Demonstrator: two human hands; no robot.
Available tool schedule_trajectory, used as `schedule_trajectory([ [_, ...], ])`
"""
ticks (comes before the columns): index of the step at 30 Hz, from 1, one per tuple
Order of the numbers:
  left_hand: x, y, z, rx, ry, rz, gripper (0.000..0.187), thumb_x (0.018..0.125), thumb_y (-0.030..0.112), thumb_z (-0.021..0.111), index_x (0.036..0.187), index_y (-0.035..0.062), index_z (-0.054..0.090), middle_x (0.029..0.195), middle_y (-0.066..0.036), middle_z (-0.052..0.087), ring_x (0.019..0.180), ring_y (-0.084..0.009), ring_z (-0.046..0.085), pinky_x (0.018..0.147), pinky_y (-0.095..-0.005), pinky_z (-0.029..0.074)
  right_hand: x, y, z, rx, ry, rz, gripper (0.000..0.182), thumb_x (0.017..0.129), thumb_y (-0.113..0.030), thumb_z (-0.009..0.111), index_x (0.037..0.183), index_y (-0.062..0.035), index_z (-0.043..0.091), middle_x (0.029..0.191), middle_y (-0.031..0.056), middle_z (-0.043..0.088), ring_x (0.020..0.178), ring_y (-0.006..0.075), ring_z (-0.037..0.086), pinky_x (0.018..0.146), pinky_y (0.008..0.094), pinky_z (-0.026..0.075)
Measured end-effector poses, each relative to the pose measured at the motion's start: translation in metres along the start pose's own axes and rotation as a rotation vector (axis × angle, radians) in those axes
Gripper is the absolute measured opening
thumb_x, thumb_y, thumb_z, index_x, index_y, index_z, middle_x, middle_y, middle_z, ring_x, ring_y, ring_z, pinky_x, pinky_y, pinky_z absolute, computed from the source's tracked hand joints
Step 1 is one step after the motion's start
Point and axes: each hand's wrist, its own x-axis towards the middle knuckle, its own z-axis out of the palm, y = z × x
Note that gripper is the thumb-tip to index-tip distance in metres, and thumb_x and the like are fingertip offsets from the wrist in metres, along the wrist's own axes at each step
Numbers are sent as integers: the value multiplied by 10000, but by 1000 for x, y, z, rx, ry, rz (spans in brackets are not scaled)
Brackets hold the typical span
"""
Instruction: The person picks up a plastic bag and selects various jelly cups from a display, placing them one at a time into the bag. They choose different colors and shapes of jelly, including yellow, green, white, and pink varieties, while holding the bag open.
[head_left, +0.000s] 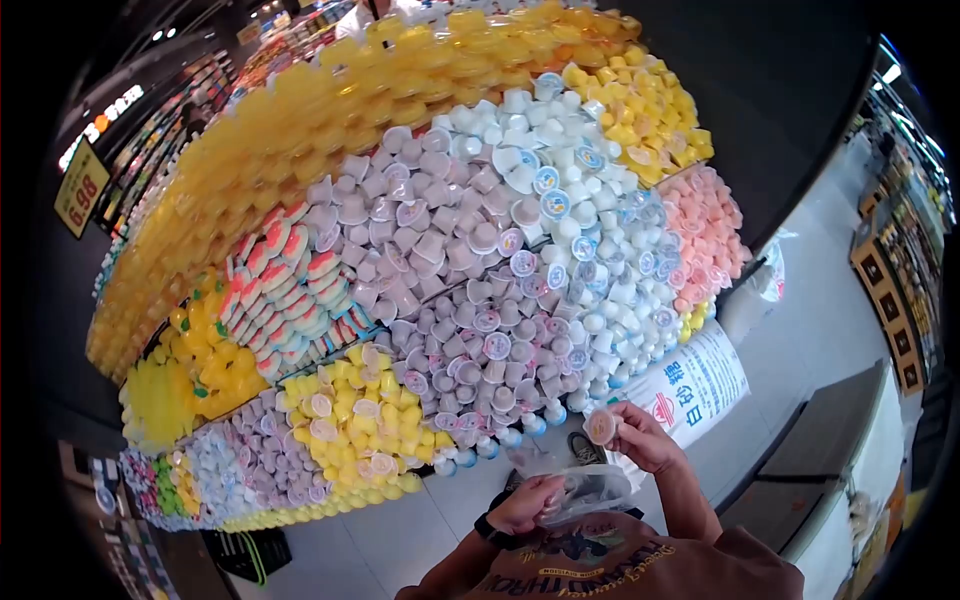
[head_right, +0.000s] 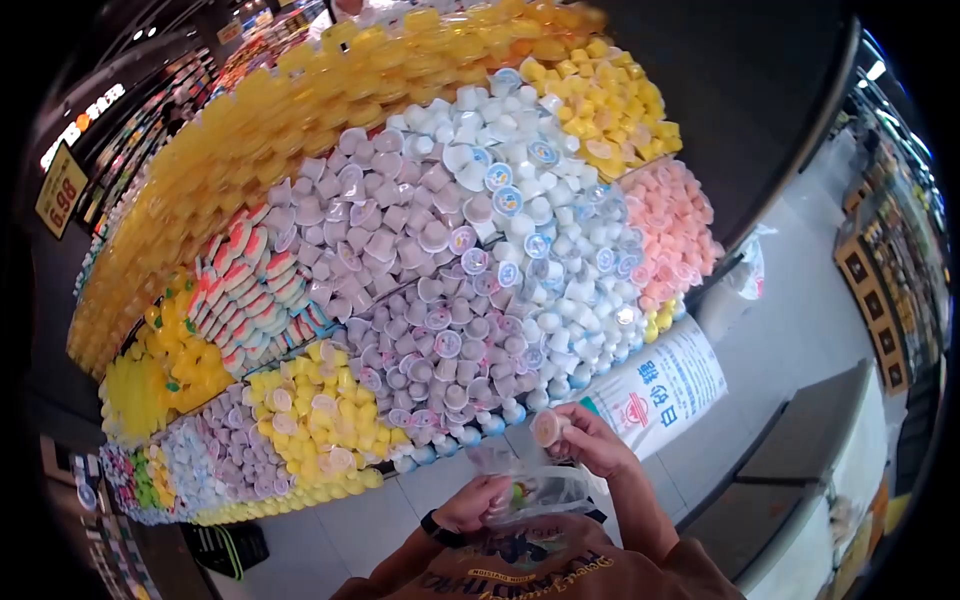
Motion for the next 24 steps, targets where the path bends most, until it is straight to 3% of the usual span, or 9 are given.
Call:
schedule_trajectory([
  [4, -5, 1, 38, -32, 182, 89, 276, 1021, 271, 455, 787, 125, 456, 601, 75, 336, 493, -42, 314, 438, -212, 241, 53, -56, -9, -96, -92, 4, 382, 897, -222, 677, 1225, -91, 530, 1122, 10, 593, 986, 128, 579, 822, 280, 472],
  [7, -12, -9, 56, -113, 344, 173, 280, 1011, 281, 475, 776, 128, 467, 607, 73, 362, 499, -46, 329, 439, -219, 254, 102, -90, -16, -236, -275, -71, 423, 910, -165, 642, 1295, -62, 501, 1160, 45, 587, 963, 128, 593, 807, 268, 495],
  [11, -19, -38, 63, -260, 425, 344, 267, 1000, 276, 495, 780, 125, 473, 607, 70, 374, 493, -50, 328, 439, -216, 253, 179, -128, 30, -479, -235, -383, 407, 895, -90, 638, 1270, -45, 487, 1096, 64, 596, 875, 113, 602, 767, 253, 493],
  [13, -19, -47, 69, -311, 469, 426, 272, 993, 275, 503, 765, 131, 461, 598, 68, 363, 488, -56, 319, 437, -221, 243, 227, -146, 65, -570, -207, -581, 387, 878, -78, 664, 1219, -49, 485, 916, 16, 592, 709, 66, 547, 602, 226, 449],
  [15, -22, -54, 78, -347, 534, 475, 290, 986, 276, 510, 736, 146, 438, 582, 64, 338, 484, -66, 304, 433, -233, 227, 266, -176, 115, -798, -170, -782, 391, 840, -80, 699, 1177, -46, 503, 823, 8, 575, 672, 40, 513, 557, 212, 419],
  [16, -24, -58, 79, -375, 549, 516, 291, 984, 277, 513, 735, 146, 435, 582, 63, 337, 483, -66, 304, 433, -232, 227, 282, -190, 148, -823, -178, -888, 405, 823, -89, 710, 1175, -48, 515, 832, 68, 588, 655, 99, 561, 564, 262, 460],
  [18, -25, -69, 79, -425, 575, 600, 293, 980, 277, 519, 733, 146, 429, 582, 62, 335, 482, -68, 304, 433, -230, 227, 320, -208, 201, -1020, -123, -1176, 349, 833, -45, 675, 1150, -23, 528, 868, 91, 597, 685, 170, 595, 606, 297, 479],
  [21, -27, -76, 82, -462, 623, 711, 303, 976, 283, 526, 727, 149, 416, 581, 61, 331, 480, -71, 306, 426, -232, 225, 389, -209, 236, -1285, -160, -1421, 375, 785, -39, 650, 1146, -34, 551, 983, 194, 577, 847, 383, 609, 743, 442, 516],
  [24, -32, -87, 76, -510, 644, 842, 316, 973, 287, 530, 717, 152, 403, 575, 58, 326, 474, -74, 304, 416, -239, 224, 423, -192, 243, -1489, -123, -1298, 370, 774, -10, 606, 1140, -34, 565, 1052, 193, 560, 948, 405, 575, 798, 461, 497],
])
